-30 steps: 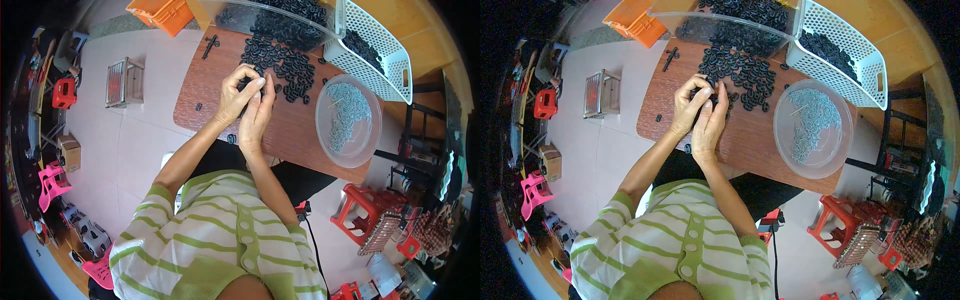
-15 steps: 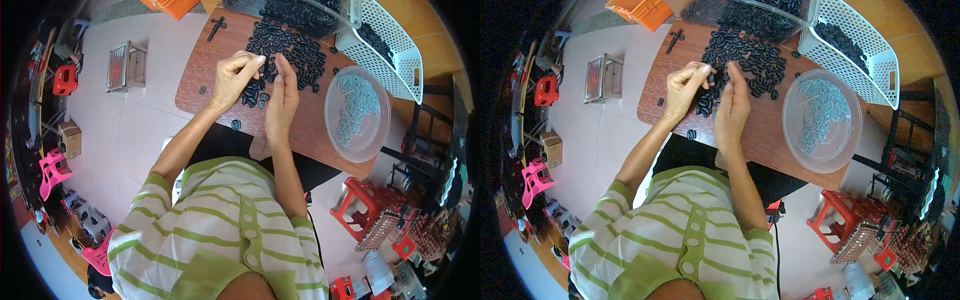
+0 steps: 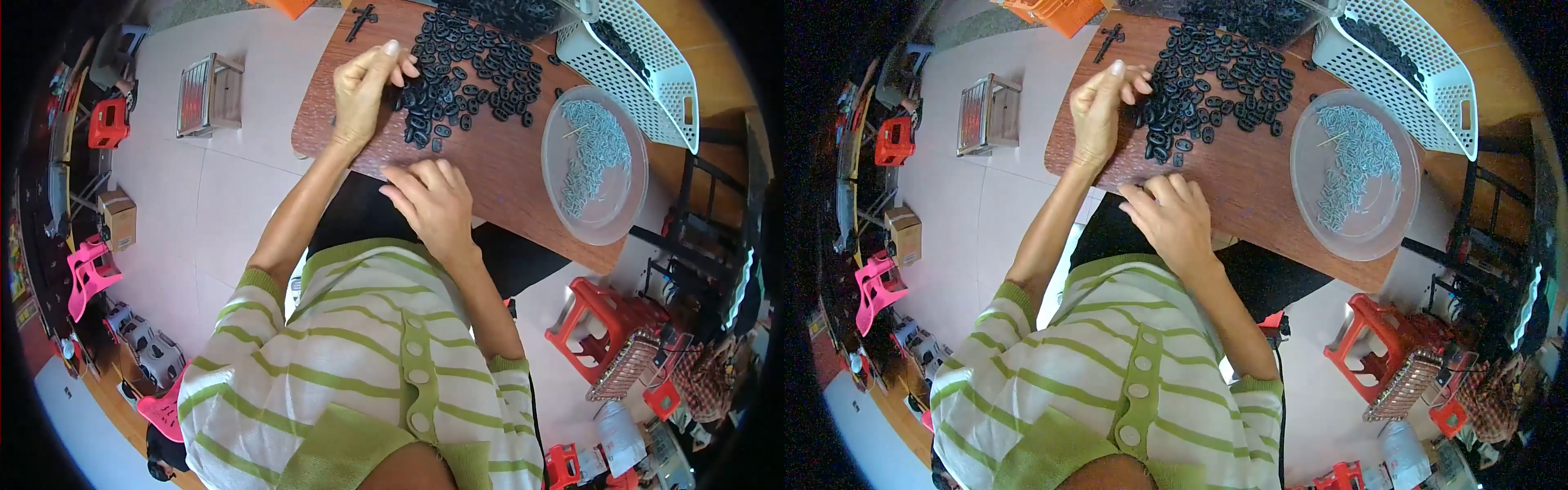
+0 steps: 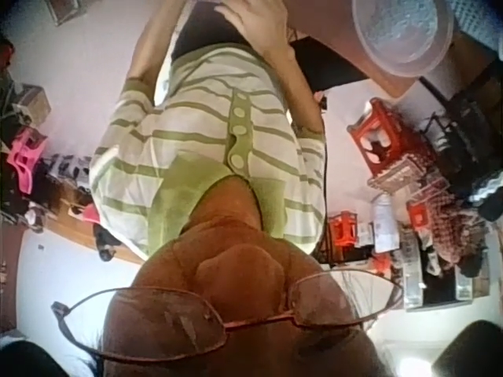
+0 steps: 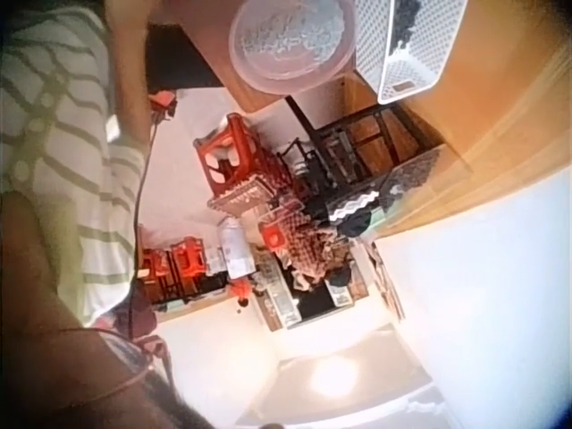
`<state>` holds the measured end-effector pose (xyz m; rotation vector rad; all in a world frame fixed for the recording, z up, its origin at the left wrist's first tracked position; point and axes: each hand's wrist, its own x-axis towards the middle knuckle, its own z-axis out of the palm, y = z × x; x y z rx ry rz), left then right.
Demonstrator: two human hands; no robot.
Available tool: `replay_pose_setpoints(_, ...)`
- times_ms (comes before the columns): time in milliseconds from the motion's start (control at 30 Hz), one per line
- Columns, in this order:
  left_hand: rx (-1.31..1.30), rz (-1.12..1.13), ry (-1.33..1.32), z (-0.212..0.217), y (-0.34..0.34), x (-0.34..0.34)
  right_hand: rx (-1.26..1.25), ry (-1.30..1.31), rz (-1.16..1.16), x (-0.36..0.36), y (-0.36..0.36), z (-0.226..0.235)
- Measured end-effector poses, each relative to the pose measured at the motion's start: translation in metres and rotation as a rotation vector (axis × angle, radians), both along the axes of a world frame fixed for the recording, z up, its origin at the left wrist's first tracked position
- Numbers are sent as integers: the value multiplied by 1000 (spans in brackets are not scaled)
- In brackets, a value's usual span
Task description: Assembling small black plastic links or rings together by hand.
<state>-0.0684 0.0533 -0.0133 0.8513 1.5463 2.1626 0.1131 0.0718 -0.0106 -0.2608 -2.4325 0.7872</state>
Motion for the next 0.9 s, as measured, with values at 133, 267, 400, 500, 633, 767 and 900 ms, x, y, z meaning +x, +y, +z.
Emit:
replay_pose_setpoints(133, -49, 58, 43, 16, -28, -8, 28, -53, -22, -5, 1, -9)
replay_pose_setpoints(267, -306, 117, 121, 31, -71, -10, 13, -54, -99, -14, 13, -9)
replay_pose_setpoints(400, -718, 82, 441, 22, -104, -10, -28, -29, -139, -13, 32, -9)
replay_pose_setpoints(500, -738, 56, 575, 9, -110, -6, -293, 84, -209, 4, 52, 13)
replay_pose_setpoints(633, -740, 114, 663, 2, -106, 2, -680, 220, -385, 48, 55, 26)
replay_pose_setpoints(767, -741, 153, 869, 1, -91, 9, -878, 131, -517, 95, 35, 28)
replay_pose_setpoints(900, -761, 114, 837, 3, -85, 14, -969, -16, -537, 127, 7, 27)
